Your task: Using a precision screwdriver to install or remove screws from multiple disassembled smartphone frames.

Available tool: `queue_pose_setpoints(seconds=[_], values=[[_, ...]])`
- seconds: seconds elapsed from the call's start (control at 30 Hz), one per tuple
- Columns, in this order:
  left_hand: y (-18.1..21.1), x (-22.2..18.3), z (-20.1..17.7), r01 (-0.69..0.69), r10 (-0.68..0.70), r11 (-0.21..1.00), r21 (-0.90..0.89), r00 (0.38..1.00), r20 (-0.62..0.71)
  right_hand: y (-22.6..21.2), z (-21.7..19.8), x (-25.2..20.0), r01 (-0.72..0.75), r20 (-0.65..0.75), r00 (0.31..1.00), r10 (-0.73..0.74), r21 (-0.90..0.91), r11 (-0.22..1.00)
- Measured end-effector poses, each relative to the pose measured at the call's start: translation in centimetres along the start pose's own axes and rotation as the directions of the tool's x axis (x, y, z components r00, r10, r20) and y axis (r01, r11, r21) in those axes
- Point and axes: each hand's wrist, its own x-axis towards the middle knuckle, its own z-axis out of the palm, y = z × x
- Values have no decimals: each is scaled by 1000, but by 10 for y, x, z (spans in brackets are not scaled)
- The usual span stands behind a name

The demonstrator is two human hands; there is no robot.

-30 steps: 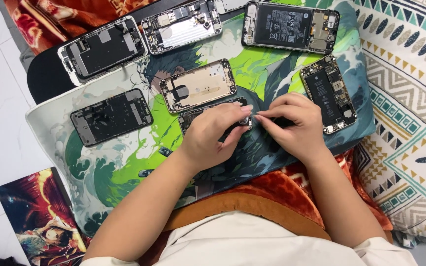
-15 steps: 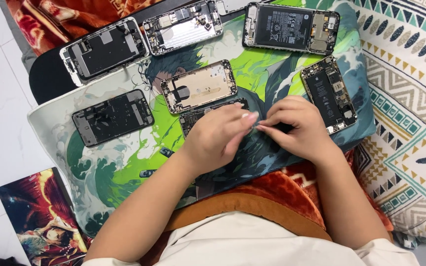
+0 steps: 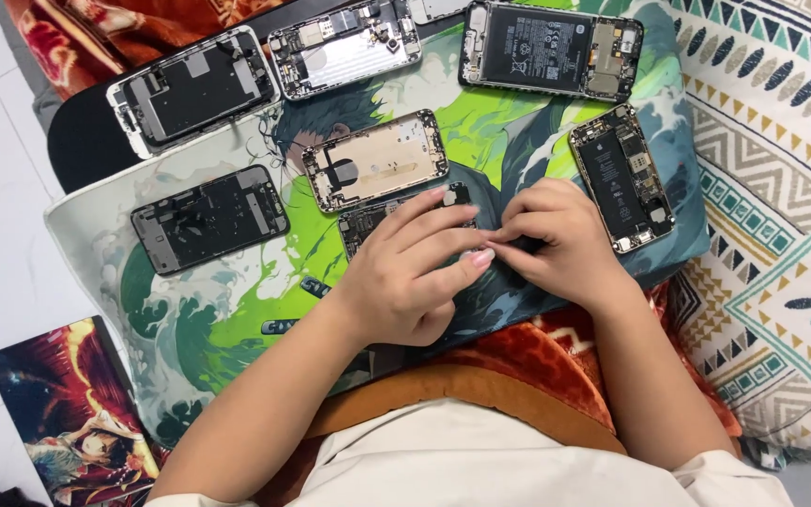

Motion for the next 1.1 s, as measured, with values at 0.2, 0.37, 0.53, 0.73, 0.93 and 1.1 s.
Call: queue_pose_setpoints(seconds=[0.2,0.37,0.53,0.73,0.93,1.1], values=[[0,1,6,6,12,979,205,996,-88,1,2,-1,22,-28,999,-22,4,1000],[-1,0,9,63,-59,995,73,996,-63,3,1,0,4,-24,1000,-4,0,1000],[-15,-15,16,135,-151,985,-109,977,-149,-5,-1,3,-6,-31,999,8,66,998],[-10,-9,13,227,-249,966,-121,944,-217,-5,3,2,-53,-66,996,63,143,988],[-3,-2,24,235,-264,961,-147,936,-230,-3,13,0,-42,-138,989,54,91,995],[-8,2,23,157,-209,974,-165,906,-368,0,12,-1,-35,-161,985,53,110,993]])
